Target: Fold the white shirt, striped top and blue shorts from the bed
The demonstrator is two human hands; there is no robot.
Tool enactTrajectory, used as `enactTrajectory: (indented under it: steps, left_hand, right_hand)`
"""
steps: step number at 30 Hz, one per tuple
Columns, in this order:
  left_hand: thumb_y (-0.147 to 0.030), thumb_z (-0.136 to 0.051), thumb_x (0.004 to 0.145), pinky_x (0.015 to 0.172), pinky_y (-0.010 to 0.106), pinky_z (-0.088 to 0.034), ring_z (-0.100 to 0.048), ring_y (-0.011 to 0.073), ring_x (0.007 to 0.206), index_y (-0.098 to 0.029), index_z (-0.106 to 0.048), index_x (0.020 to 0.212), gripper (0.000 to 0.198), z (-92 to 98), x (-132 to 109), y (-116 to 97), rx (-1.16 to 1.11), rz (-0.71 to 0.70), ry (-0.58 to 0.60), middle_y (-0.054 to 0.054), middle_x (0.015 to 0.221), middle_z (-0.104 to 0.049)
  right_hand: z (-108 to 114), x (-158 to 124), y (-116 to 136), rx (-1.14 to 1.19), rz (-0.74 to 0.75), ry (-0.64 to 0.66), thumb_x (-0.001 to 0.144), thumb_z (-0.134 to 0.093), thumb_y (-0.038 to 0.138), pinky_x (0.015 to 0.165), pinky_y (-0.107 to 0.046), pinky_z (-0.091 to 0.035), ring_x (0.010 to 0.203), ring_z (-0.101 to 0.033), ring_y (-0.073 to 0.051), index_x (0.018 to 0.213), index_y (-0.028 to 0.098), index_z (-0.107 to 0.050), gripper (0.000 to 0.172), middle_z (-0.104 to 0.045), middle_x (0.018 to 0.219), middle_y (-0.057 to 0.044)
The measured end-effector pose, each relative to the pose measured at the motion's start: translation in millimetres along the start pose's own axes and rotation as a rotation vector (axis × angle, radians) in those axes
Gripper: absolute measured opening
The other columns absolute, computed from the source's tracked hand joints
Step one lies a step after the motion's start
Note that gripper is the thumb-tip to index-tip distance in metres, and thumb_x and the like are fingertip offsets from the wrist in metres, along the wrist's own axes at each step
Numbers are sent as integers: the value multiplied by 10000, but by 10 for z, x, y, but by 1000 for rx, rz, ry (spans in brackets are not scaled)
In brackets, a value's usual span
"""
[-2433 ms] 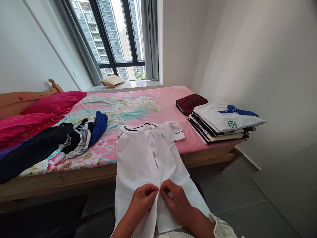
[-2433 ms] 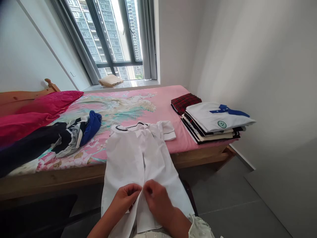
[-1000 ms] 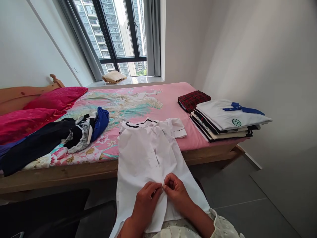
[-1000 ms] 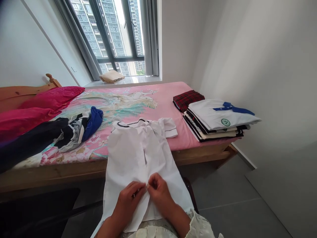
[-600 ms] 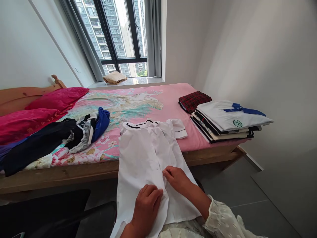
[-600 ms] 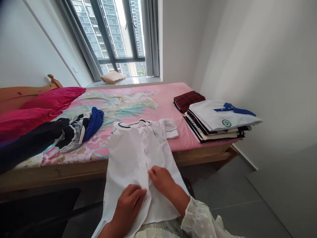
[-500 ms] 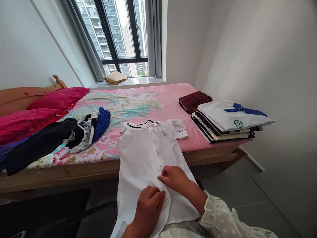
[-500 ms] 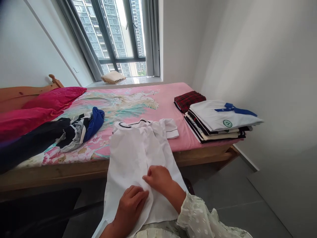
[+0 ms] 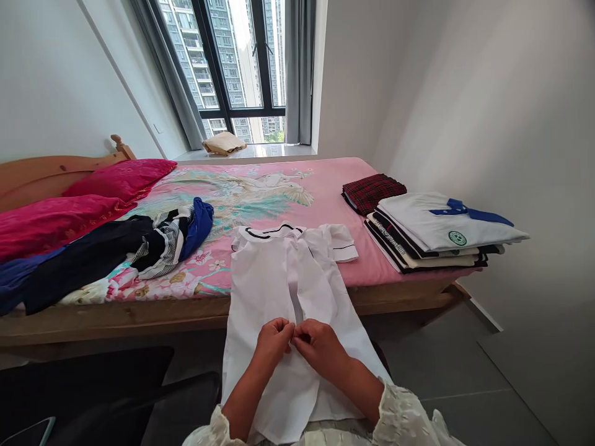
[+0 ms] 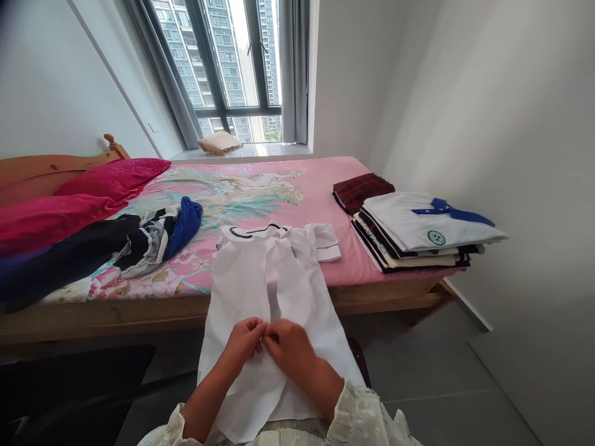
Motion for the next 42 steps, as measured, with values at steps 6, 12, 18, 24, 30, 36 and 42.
enactTrajectory:
  steps: [6, 12, 18, 24, 30, 36, 42]
  left_hand:
    - [-529, -563, 683, 444, 186, -293, -371, 72, 448, -189, -489, 654, 349, -23, -20, 142, -191, -1, -16, -63, 470, -459]
    - [-529, -622, 657, 501, 187, -340, -415, 77, 504, -170, -530, 668, 370, -8, -61, 122, -259, -5, -36, -51, 507, -486]
    - [-521, -629, 665, 481, 197, -311, -390, 77, 471, -171, -557, 664, 356, 3, -65, 111, -237, -31, -50, -56, 487, -479]
    - [-542, -625, 653, 509, 207, -320, -394, 92, 512, -175, -568, 640, 372, 16, -27, 104, -183, -100, -80, -58, 512, -447]
    - [-567, -604, 672, 534, 217, -302, -363, 106, 554, -179, -545, 614, 396, 25, -40, 46, -93, -158, -99, -53, 546, -415]
    - [-563, -596, 693, 571, 224, -315, -386, 122, 592, -176, -563, 607, 398, 47, -54, 8, -20, -186, -119, -37, 577, -446]
    - [-532, -568, 747, 577, 219, -318, -384, 124, 602, -182, -551, 611, 375, 48, -24, 16, 5, -228, -89, -40, 567, -432]
  right_hand:
    - [238, 79, -84, -75, -95, -60, 879, -434, 268, 682, -229, -423, 709, -573, -133, 838, 185, -622, 209, -644, 780, -22]
    - [391, 370, -204, -364, -168, 87, 843, -454, 264, 683, -271, -421, 782, -613, -179, 899, 210, -657, 218, -678, 880, -50]
    - [183, 448, -258, -491, -192, 239, 720, -538, 178, 688, -304, -414, 829, -638, -242, 893, 206, -700, 239, -710, 851, -73]
    - [207, 397, -267, -492, -145, 256, 814, -433, 188, 728, -227, -423, 875, -634, -149, 1010, 233, -655, 299, -703, 928, -19]
    - [174, 377, -200, -585, -130, 314, 836, -441, 226, 678, -358, -438, 822, -657, -291, 956, 167, -685, 279, -699, 887, -152]
    - [157, 413, -277, -504, -87, 312, 758, -500, 93, 704, -320, -449, 841, -662, -259, 840, 193, -722, 257, -720, 860, -114]
    - [301, 310, -192, -301, -22, 188, 824, -446, 126, 767, -252, -459, 863, -656, -167, 918, 218, -712, 296, -726, 922, -28]
Point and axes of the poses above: each hand's wrist, its own x-axis towards the middle knuckle, its own z-axis out of the back of the hand, y = z × x, the point moved 4 cm from there along x, towards the middle knuckle
